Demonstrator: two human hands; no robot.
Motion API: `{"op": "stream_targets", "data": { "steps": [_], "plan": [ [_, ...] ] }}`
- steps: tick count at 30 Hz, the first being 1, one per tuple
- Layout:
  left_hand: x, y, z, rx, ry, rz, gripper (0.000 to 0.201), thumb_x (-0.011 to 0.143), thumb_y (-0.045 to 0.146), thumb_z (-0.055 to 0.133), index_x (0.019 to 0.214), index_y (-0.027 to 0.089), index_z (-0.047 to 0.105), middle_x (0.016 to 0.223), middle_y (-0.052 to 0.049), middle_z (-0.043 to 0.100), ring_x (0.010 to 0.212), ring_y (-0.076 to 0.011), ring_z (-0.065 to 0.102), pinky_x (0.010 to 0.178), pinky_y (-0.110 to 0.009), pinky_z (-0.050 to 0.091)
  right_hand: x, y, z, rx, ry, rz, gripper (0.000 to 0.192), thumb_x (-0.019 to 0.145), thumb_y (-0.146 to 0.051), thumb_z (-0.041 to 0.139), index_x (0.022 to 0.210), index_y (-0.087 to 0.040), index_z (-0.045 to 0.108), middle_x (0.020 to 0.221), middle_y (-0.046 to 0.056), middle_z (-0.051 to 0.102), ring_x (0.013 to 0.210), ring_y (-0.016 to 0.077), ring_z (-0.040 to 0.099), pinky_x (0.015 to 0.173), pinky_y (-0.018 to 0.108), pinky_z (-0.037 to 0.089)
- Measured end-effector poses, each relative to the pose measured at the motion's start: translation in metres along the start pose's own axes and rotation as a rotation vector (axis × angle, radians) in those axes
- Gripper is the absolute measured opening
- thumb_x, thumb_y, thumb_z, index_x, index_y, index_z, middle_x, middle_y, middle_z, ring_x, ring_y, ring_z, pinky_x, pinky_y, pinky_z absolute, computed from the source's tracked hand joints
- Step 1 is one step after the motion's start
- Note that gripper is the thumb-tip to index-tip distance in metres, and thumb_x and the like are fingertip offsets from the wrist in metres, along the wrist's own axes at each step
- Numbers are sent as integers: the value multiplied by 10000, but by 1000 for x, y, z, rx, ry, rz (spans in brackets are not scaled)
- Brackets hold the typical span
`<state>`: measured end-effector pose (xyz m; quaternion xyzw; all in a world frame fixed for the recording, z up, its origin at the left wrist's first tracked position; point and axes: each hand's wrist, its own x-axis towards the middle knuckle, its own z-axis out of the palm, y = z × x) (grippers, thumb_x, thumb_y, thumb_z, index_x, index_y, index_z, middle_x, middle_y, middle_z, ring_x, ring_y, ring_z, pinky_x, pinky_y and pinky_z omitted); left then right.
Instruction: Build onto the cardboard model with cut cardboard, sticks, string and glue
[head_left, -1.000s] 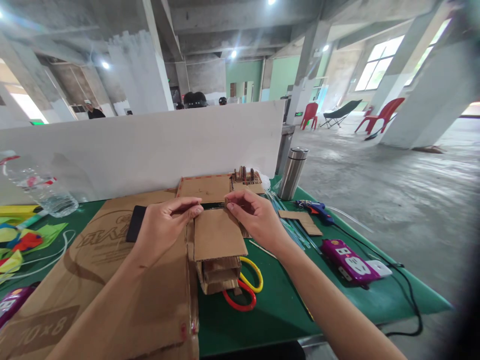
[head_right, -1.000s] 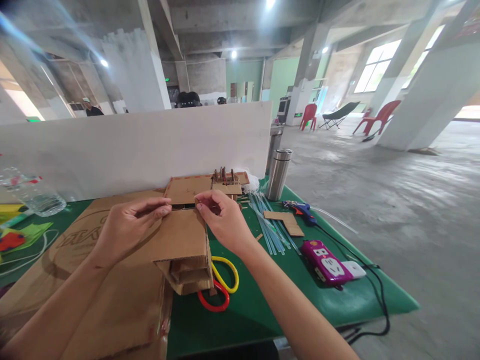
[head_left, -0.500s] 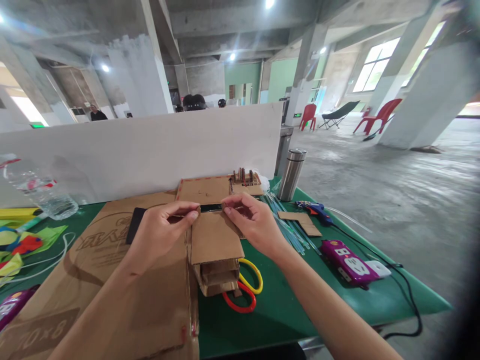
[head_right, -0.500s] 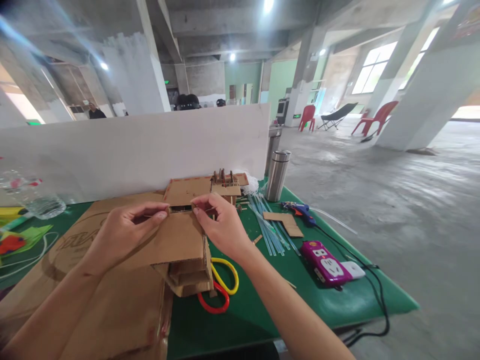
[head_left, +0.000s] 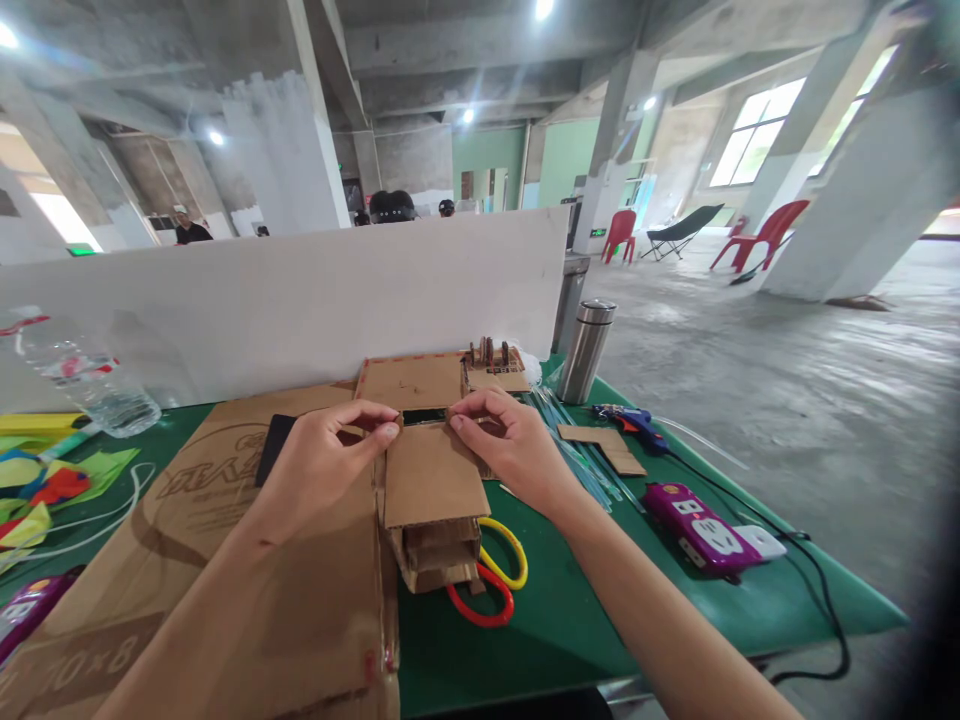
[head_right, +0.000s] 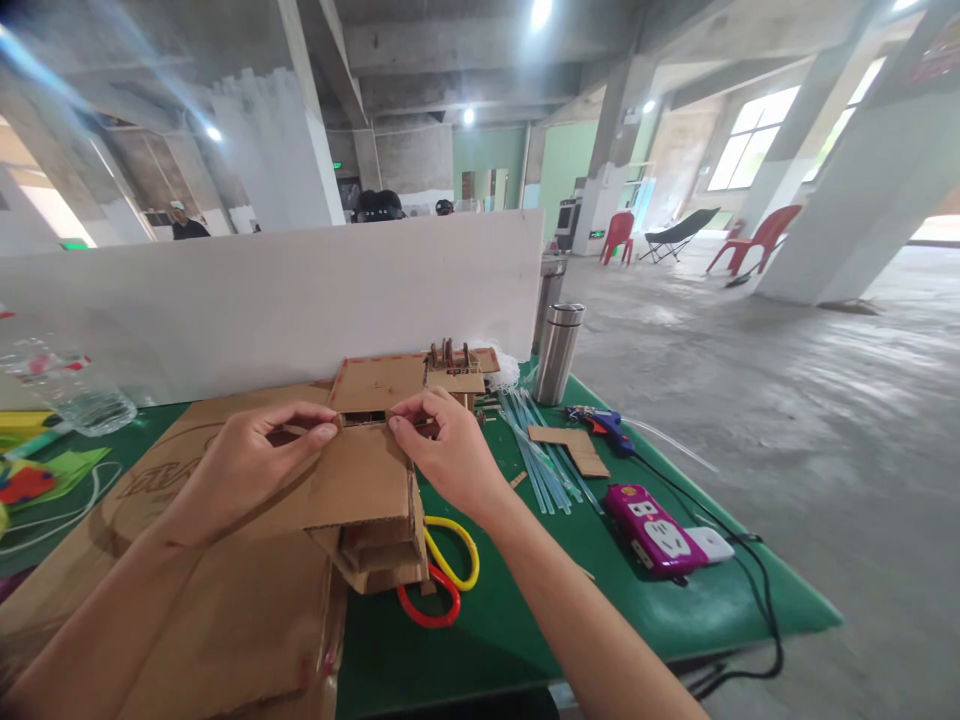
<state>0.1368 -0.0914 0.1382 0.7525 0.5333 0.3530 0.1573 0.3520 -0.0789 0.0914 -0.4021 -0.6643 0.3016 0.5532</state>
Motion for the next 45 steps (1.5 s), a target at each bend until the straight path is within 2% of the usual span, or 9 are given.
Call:
{"op": "stream_targets", "data": {
  "steps": [3, 7, 17, 22, 37, 45],
  "plan": [
    [1, -1, 0, 17, -20, -27, 302, 841, 520, 641, 922, 260, 770, 884, 4, 783, 831, -208, 697, 748, -286, 507, 0, -2, -1, 17, -5, 41, 187, 838, -368, 624, 848, -188, 672, 831, 28, 645, 735, 158, 590, 658, 300, 467],
    [3, 0, 0, 19, -41, -87, 344, 832, 561, 631, 920, 260, 770, 925, -1, 785, 887, -225, 693, 751, -297, 486, -1, -1, -3, 58, -14, 96, 229, 814, -405, 647, 860, -182, 672, 808, 27, 664, 732, 165, 586, 660, 306, 453],
    [5, 3, 0, -25, -68, -81, 312, 820, 538, 637, 869, 261, 774, 829, 6, 770, 786, -196, 671, 704, -279, 466, -1, 1, -4, 95, -27, 126, 250, 804, -432, 663, 838, -184, 669, 774, 17, 649, 701, 156, 552, 622, 298, 413],
    [3, 1, 1, -32, -52, -73, 360, 813, 566, 626, 869, 239, 765, 769, -5, 747, 699, -180, 634, 614, -267, 437, 0, 0, -4, 87, -40, 119, 244, 810, -426, 662, 842, -184, 676, 789, 22, 663, 717, 159, 562, 627, 298, 418],
    [2, -3, 0, -88, -83, -76, 359, 816, 554, 632, 836, 216, 752, 831, -19, 748, 738, -183, 630, 618, -257, 454, -1, -4, -4, 76, -72, 144, 245, 825, -430, 657, 833, -186, 662, 727, 10, 636, 636, 138, 549, 489, 249, 401],
    [1, -2, 1, -100, -89, -88, 364, 817, 558, 627, 827, 215, 748, 818, -14, 739, 737, -179, 617, 647, -267, 451, -2, -2, -5, 85, -70, 134, 255, 819, -439, 659, 831, -185, 661, 749, 8, 638, 665, 140, 541, 559, 271, 410]
  ]
}}
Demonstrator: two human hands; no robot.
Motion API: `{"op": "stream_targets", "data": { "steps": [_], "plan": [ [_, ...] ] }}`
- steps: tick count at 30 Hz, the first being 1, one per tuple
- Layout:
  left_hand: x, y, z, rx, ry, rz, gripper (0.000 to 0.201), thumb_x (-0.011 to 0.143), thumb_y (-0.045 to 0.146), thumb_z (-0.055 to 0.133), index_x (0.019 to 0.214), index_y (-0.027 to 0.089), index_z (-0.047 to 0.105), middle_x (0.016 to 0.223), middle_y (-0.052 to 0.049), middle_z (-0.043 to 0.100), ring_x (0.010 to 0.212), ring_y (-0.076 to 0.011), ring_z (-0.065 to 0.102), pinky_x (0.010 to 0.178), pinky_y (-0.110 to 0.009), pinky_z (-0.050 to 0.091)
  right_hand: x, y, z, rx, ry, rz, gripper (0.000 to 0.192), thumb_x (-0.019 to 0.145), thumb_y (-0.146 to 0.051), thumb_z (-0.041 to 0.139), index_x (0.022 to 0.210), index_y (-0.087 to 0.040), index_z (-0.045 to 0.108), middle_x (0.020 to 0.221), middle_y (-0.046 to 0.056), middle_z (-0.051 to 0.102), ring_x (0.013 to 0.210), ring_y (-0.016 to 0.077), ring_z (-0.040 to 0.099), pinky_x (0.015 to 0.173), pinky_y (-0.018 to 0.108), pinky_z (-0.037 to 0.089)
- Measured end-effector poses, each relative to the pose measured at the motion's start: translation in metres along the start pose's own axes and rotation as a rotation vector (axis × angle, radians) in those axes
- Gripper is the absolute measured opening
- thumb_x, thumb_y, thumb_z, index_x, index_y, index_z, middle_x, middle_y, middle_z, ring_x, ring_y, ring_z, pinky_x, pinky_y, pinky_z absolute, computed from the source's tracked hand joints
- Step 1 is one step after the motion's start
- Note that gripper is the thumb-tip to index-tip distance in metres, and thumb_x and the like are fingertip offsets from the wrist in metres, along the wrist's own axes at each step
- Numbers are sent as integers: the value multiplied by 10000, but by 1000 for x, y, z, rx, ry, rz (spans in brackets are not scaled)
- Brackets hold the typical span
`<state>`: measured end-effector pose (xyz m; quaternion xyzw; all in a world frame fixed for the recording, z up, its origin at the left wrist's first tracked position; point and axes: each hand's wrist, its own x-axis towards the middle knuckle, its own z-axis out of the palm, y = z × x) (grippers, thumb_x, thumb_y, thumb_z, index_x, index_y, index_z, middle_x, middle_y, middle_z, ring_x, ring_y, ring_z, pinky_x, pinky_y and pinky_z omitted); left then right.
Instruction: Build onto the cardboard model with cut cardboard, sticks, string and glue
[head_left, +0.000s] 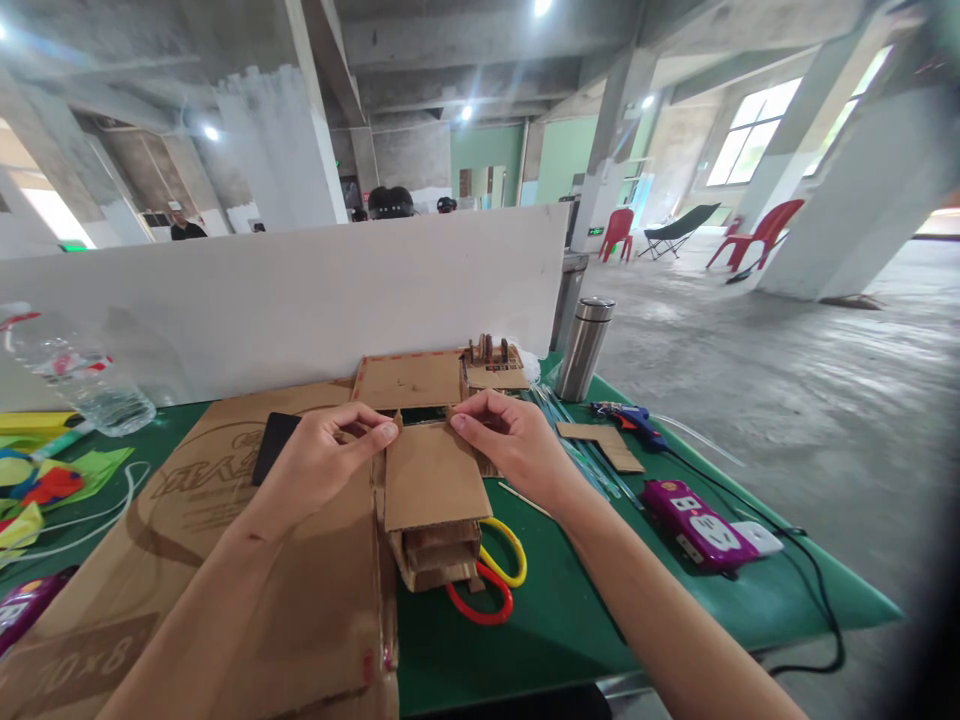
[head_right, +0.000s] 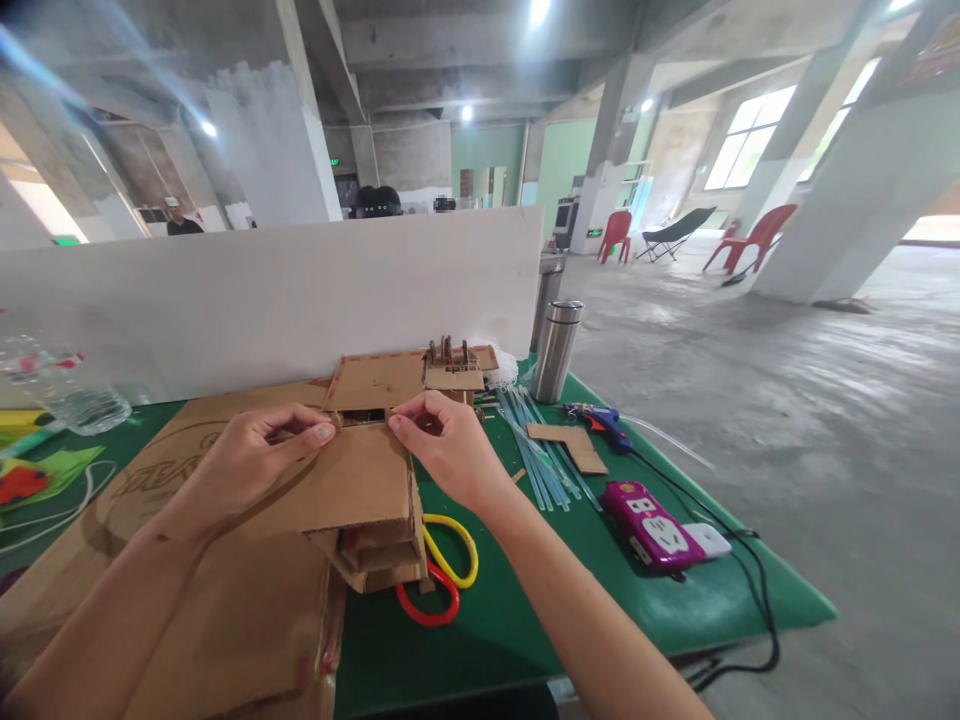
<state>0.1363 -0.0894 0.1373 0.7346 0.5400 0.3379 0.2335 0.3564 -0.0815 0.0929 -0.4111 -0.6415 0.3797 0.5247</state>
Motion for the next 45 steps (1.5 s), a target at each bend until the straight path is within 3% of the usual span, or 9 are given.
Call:
{"op": "stream_targets", "data": {
  "steps": [45],
  "plan": [
    [-1, 2, 0, 14, 2, 33, 271, 843, 479, 627, 823, 225, 720, 786, 0, 729, 712, -160, 637, 628, -243, 474, 0, 4, 0, 29, 0, 19, 278, 811, -461, 670, 842, -185, 668, 731, 8, 629, 629, 134, 521, 534, 264, 410]
  ]
}}
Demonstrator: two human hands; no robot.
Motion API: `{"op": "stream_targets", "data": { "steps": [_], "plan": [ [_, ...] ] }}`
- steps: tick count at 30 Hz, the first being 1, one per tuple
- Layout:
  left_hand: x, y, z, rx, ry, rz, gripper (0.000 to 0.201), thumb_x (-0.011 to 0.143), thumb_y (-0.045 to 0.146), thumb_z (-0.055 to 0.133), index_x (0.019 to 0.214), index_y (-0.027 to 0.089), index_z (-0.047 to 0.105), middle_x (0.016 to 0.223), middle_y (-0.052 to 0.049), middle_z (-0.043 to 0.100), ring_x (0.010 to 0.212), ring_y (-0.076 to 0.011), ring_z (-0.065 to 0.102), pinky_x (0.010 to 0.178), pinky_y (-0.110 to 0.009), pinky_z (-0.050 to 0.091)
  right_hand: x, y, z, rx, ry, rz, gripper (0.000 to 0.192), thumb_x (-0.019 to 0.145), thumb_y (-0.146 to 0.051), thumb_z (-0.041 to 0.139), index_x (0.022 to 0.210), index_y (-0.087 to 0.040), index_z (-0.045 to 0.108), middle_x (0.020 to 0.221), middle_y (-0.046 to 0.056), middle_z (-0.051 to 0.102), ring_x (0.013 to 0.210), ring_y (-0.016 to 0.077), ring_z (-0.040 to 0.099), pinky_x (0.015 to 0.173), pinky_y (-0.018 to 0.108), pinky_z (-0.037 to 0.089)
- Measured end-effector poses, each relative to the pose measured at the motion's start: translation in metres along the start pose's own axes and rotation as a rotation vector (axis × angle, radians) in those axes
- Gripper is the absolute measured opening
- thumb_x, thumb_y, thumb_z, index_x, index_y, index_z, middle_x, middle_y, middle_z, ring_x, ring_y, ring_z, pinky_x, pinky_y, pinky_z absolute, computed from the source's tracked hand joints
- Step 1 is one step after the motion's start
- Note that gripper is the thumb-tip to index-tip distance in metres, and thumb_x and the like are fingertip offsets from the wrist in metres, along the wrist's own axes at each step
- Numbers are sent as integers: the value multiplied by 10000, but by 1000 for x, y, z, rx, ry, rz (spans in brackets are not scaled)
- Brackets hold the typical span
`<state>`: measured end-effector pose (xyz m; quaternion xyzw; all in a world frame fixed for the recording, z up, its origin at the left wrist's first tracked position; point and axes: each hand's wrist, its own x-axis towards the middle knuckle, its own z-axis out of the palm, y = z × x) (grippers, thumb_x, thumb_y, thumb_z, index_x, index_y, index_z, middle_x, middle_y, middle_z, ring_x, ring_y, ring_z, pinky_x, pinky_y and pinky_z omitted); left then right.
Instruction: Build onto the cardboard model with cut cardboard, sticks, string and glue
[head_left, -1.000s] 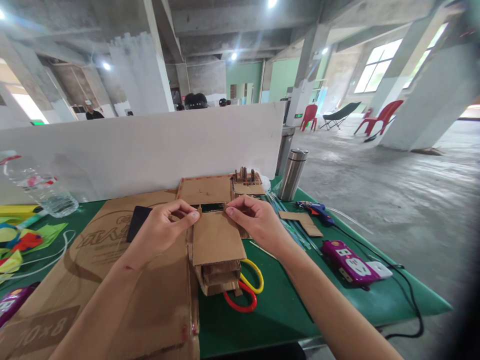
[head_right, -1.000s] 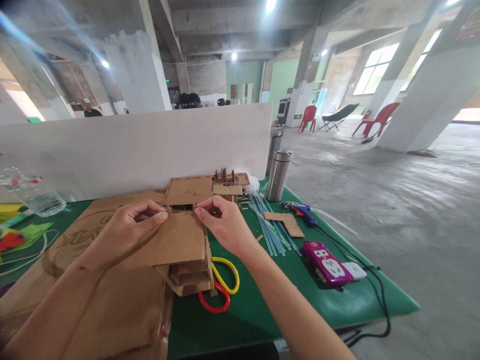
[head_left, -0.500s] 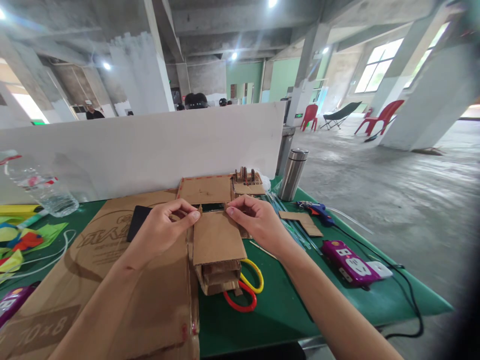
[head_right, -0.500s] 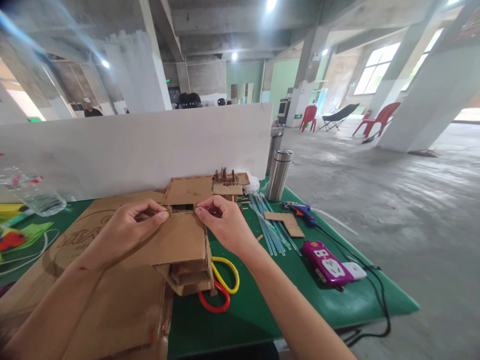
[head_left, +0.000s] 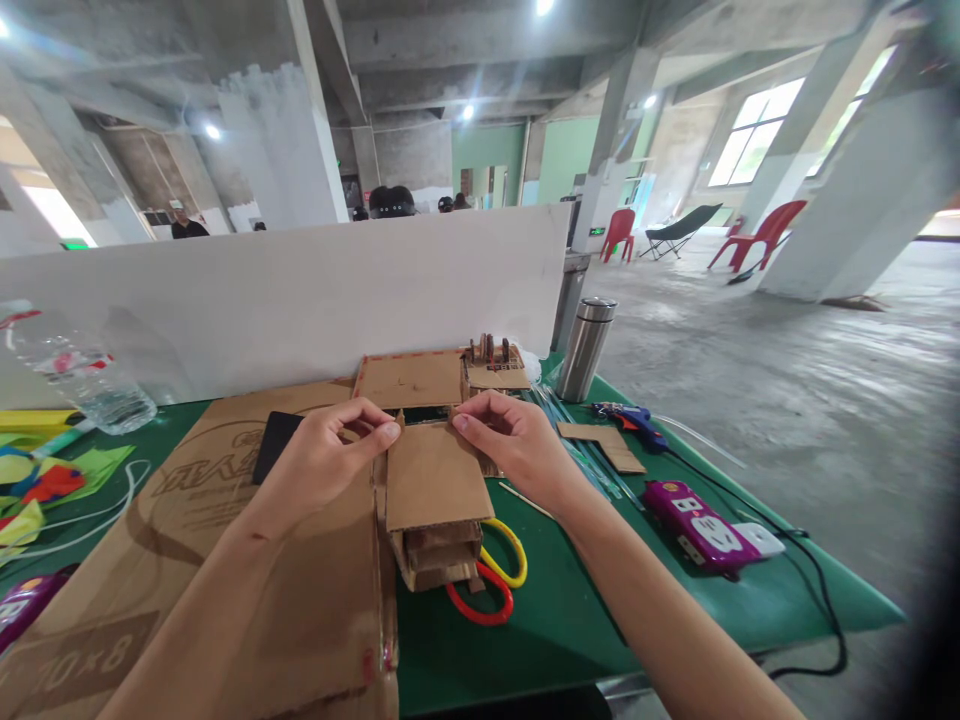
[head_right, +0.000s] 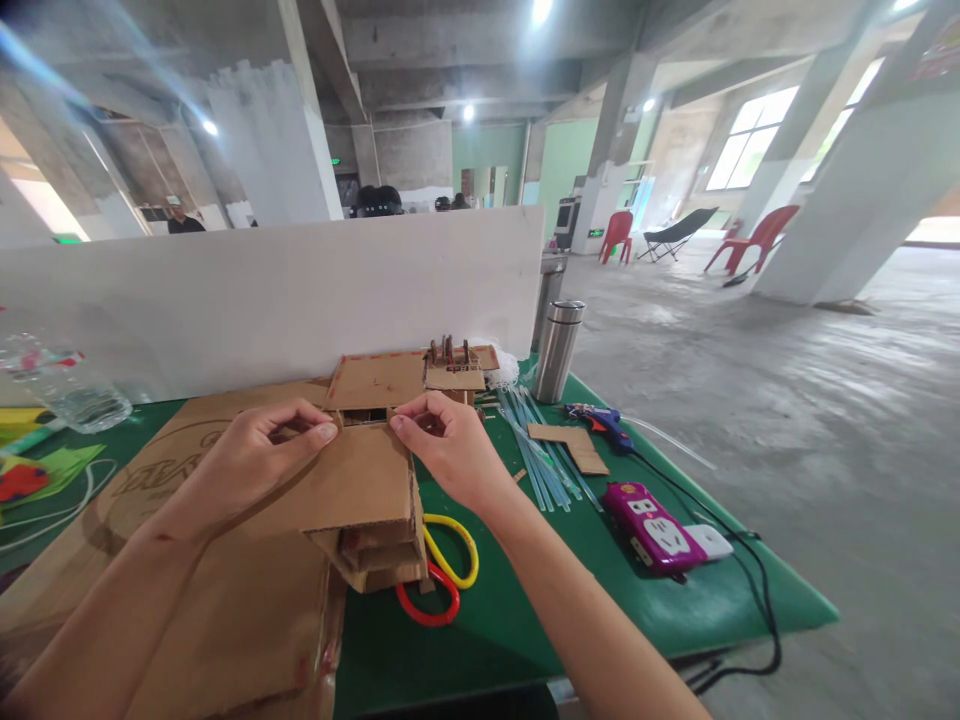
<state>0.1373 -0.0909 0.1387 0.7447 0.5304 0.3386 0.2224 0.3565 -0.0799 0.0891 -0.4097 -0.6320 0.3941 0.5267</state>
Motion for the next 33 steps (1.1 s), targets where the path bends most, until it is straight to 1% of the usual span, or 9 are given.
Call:
{"op": "stream_targets", "data": {
  "steps": [8, 10, 13, 15, 19, 22, 26, 28, 33],
  "plan": [
    [0, 1, 2, 2, 4, 0, 285, 832, 490, 633, 815, 220, 719, 760, -4, 729, 702, -166, 648, 633, -249, 491, 0, 0, 1, 21, -2, -1, 294, 806, -481, 680, 831, -188, 661, 730, 9, 637, 625, 137, 543, 522, 258, 421],
    [1, -2, 2, 0, 13, 2, 285, 834, 494, 632, 826, 221, 714, 842, -16, 751, 768, -184, 670, 677, -261, 507, -1, 0, 3, 30, 24, -37, 267, 807, -456, 686, 824, -191, 657, 739, 8, 645, 644, 141, 558, 565, 269, 448],
    [3, -13, 1, -45, 34, -1, 297, 840, 503, 621, 885, 220, 700, 1094, -48, 748, 985, -233, 673, 809, -299, 517, -3, 8, 4, 88, 141, -162, 216, 825, -414, 679, 848, -202, 646, 824, 18, 670, 717, 147, 595, 640, 275, 475],
    [4, -24, -3, -105, 49, -41, 325, 829, 523, 626, 916, 215, 685, 1107, -59, 740, 1017, -248, 657, 837, -318, 508, -5, 19, 1, 83, 191, -176, 225, 848, -431, 653, 883, -210, 629, 850, 23, 672, 724, 148, 601, 630, 270, 478],
    [4, -50, -9, -267, 163, -205, 380, 684, 555, 736, 808, 211, 633, 735, 14, 668, 716, -178, 605, 625, -245, 464, -9, 53, -6, -107, 52, -37, 257, 880, -465, 575, 929, -212, 589, 792, 15, 650, 689, 157, 596, 619, 282, 494],
    [4, -63, -11, -308, 228, -270, 414, 634, 568, 755, 802, 215, 619, 658, 52, 603, 596, -131, 533, 528, -210, 412, -10, 82, -3, -209, -26, 24, 175, 877, -378, 569, 917, -208, 579, 786, 13, 655, 712, 164, 617, 642, 283, 500],
    [5, -74, -12, -351, 273, -334, 442, 553, 560, 801, 767, 207, 643, 665, 48, 627, 585, -128, 543, 503, -205, 420, -10, 107, 8, -405, -92, 93, 39, 876, -237, 567, 871, -203, 584, 778, 13, 677, 713, 163, 628, 639, 264, 463],
    [5, -79, -16, -378, 280, -364, 432, 544, 542, 806, 765, 203, 654, 678, 32, 659, 606, -146, 581, 523, -221, 456, -9, 113, 11, -529, -127, 122, 54, 867, -174, 574, 829, -197, 605, 766, 19, 684, 709, 170, 628, 639, 266, 435],
    [0, -85, -30, -449, 384, -375, 367, 630, 504, 746, 831, 221, 623, 859, -10, 737, 845, -201, 687, 736, -288, 558, -13, 114, 14, -812, -215, 178, 112, 884, -145, 586, 857, -185, 687, 895, 84, 714, 873, 229, 673, 718, 291, 427]
  ]
}}
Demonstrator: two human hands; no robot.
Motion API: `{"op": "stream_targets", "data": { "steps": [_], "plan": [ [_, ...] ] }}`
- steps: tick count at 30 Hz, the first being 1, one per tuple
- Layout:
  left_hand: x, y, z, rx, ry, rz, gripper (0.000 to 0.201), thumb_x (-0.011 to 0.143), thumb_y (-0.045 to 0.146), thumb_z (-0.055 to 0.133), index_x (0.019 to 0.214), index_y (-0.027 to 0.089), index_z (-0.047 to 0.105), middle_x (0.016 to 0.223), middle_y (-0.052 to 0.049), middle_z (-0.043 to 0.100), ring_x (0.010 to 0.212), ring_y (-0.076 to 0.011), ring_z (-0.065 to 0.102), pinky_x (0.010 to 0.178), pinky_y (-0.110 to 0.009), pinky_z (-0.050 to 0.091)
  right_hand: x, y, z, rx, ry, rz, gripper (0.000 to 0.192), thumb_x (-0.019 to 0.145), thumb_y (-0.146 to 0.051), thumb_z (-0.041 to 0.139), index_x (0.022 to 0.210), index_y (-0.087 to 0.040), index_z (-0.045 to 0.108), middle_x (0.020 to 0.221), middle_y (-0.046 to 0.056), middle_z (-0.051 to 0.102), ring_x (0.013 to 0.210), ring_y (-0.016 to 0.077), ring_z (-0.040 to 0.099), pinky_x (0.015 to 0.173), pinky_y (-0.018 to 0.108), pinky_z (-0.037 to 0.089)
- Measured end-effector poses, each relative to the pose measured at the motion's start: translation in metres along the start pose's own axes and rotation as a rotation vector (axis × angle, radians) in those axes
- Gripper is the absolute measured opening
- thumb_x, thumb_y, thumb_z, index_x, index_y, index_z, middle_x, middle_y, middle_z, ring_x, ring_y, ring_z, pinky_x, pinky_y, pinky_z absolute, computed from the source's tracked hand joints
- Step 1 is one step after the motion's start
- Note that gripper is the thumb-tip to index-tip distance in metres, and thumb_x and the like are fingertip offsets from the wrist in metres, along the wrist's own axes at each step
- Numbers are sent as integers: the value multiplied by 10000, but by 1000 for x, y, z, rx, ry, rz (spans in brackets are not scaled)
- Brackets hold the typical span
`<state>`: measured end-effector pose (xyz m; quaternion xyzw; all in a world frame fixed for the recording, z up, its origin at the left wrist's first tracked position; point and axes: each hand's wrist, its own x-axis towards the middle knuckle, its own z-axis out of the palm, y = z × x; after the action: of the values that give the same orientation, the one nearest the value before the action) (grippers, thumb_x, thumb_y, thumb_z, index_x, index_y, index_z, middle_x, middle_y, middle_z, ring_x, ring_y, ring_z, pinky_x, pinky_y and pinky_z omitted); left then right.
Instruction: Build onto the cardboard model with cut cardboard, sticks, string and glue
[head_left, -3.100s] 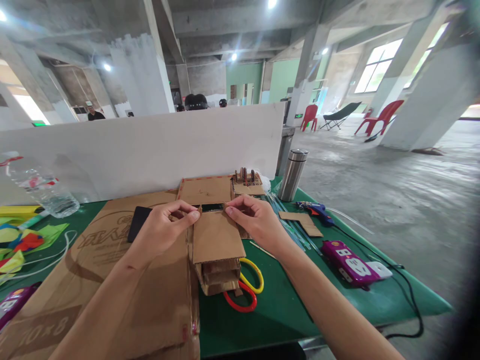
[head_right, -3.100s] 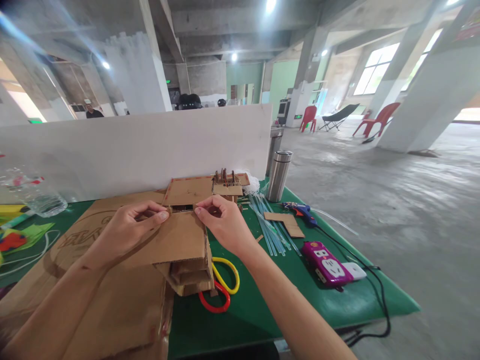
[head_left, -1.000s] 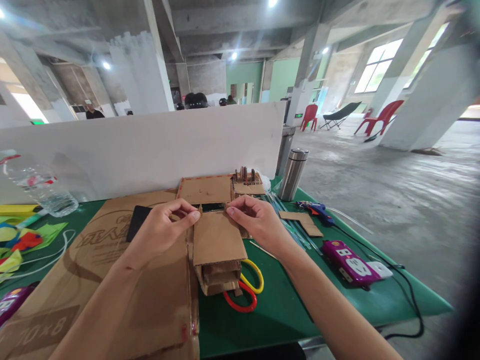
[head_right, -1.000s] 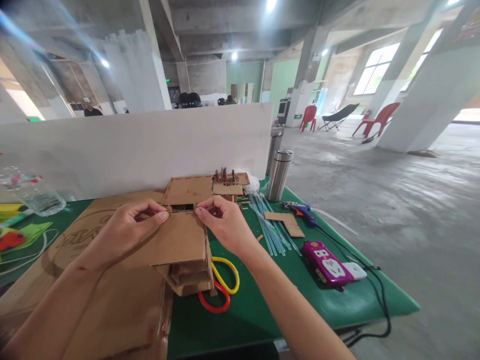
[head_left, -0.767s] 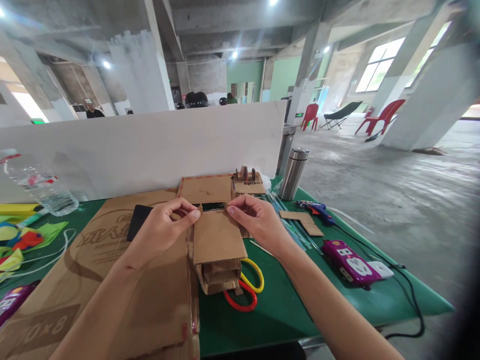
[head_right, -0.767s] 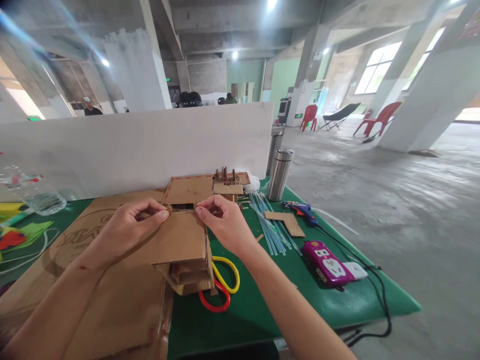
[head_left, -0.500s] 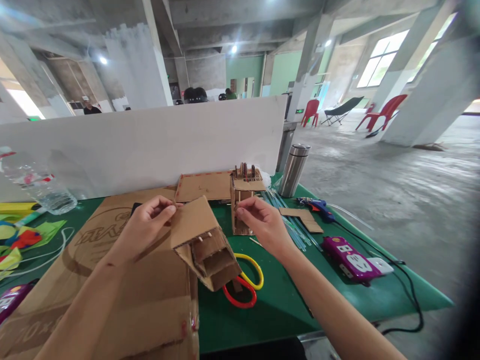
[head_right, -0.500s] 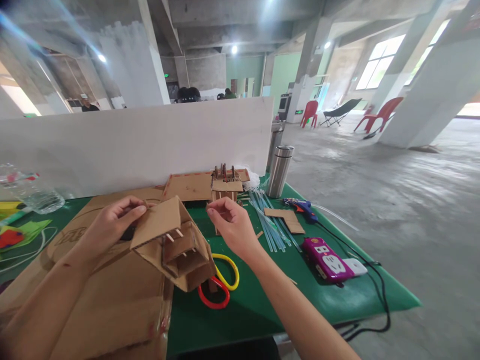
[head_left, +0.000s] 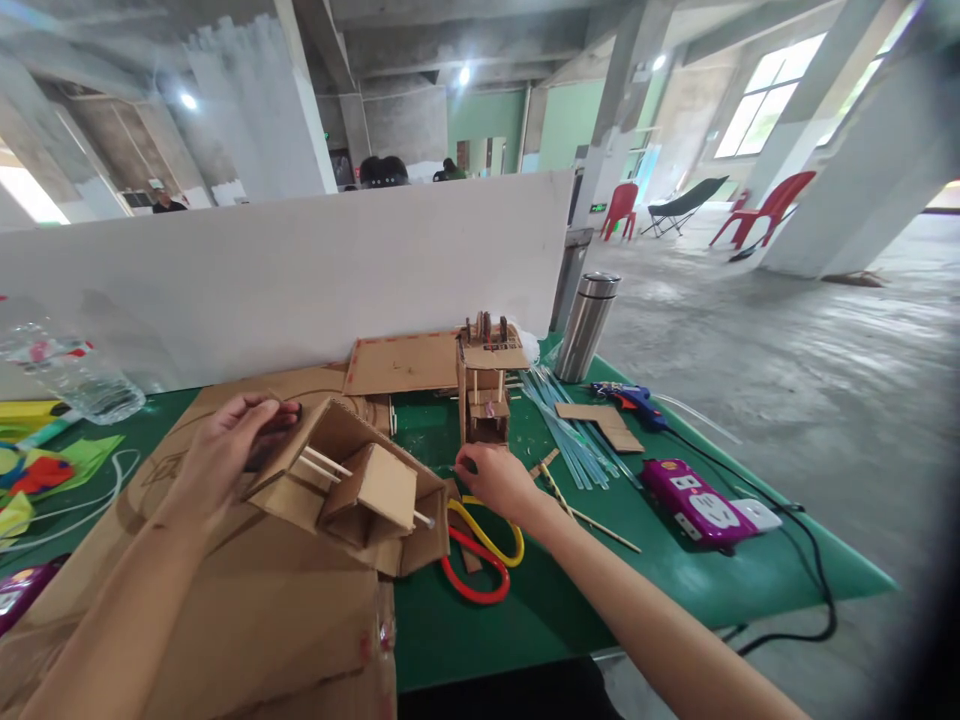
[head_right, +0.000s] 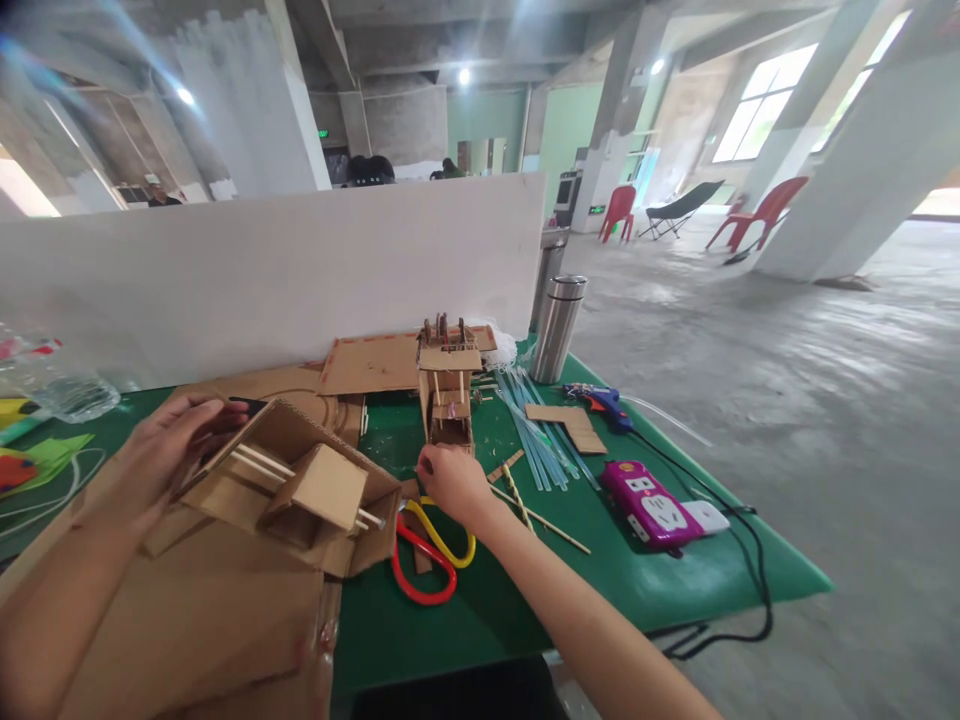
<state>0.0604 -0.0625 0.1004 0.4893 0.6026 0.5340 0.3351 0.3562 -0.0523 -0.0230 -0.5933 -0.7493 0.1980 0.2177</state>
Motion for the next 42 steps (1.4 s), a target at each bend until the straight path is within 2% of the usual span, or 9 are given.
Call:
{"op": "stream_targets", "data": {
  "steps": [3, 7, 13, 19, 24, 29, 36, 39, 42],
  "plan": [
    [-4, 8, -8, 81, 40, 101, 293, 685, 475, 710, 828, 239, 615, 978, -10, 751, 1008, -227, 677, 939, -352, 528, -7, -6, -2, -118, -38, 17, 150, 924, -200, 558, 927, -203, 708, 1053, 110, 699, 981, 247, 675, 759, 298, 438],
    [-14, 15, -13, 357, -80, 257, 302, 745, 517, 643, 889, 252, 659, 1152, -34, 739, 1155, -294, 627, 1069, -427, 439, -11, -15, -3, -219, -145, 65, 155, 913, -319, 597, 921, -207, 705, 973, 110, 735, 931, 280, 709, 698, 309, 451],
    [-21, -13, 5, 839, -335, 328, 316, 867, 531, 416, 908, 260, 572, 1212, -59, 722, 1134, -289, 654, 966, -412, 466, 2, -22, -10, -283, -308, 83, 336, 874, -421, 661, 1104, -177, 643, 1094, 163, 741, 1018, 322, 704, 712, 322, 462],
    [-25, -31, 24, 932, -312, 298, 215, 888, 433, 356, 866, 266, 489, 1087, -42, 760, 1042, -303, 690, 844, -385, 465, 9, -32, -15, -274, -472, 27, 596, 748, -434, 802, 1222, -157, 571, 1143, 169, 726, 1026, 325, 697, 688, 296, 456],
    [-28, -31, 21, 971, -304, 311, 179, 877, 407, 379, 868, 269, 492, 1037, -32, 760, 997, -302, 692, 797, -361, 448, 14, -33, -16, -211, -522, 29, 528, 763, -406, 812, 1152, -115, 606, 1056, 115, 720, 925, 251, 694, 685, 285, 498],
    [-30, -29, 20, 978, -302, 326, 170, 885, 410, 394, 864, 270, 487, 1001, -38, 755, 972, -303, 689, 782, -359, 441, 13, -23, -12, -126, -433, 25, 287, 966, -355, 611, 1173, -157, 609, 1068, 55, 663, 878, 184, 659, 788, 384, 560],
    [-28, -20, 26, 972, -301, 349, 159, 859, 400, 424, 816, 264, 493, 902, -33, 738, 866, -277, 688, 736, -344, 432, -2, -32, -45, 49, -172, -32, 26, 876, -161, 594, 883, -178, 612, 850, 35, 684, 735, 154, 585, 615, 262, 393],
    [-25, -16, 31, 967, -321, 352, 162, 851, 398, 443, 850, 257, 524, 885, -42, 738, 875, -285, 693, 741, -350, 441, -22, -35, -67, 156, 26, -28, 91, 937, -299, 523, 919, -214, 551, 817, 5, 655, 681, 154, 563, 597, 276, 395],
    [-20, -12, 39, 952, -391, 368, 220, 860, 370, 444, 988, 258, 584, 954, -42, 752, 938, -278, 699, 796, -352, 456, -40, -28, -81, 535, 207, -36, 185, 892, -393, 589, 894, -229, 503, 759, -18, 630, 654, 162, 609, 603, 295, 467]
  ]
}}
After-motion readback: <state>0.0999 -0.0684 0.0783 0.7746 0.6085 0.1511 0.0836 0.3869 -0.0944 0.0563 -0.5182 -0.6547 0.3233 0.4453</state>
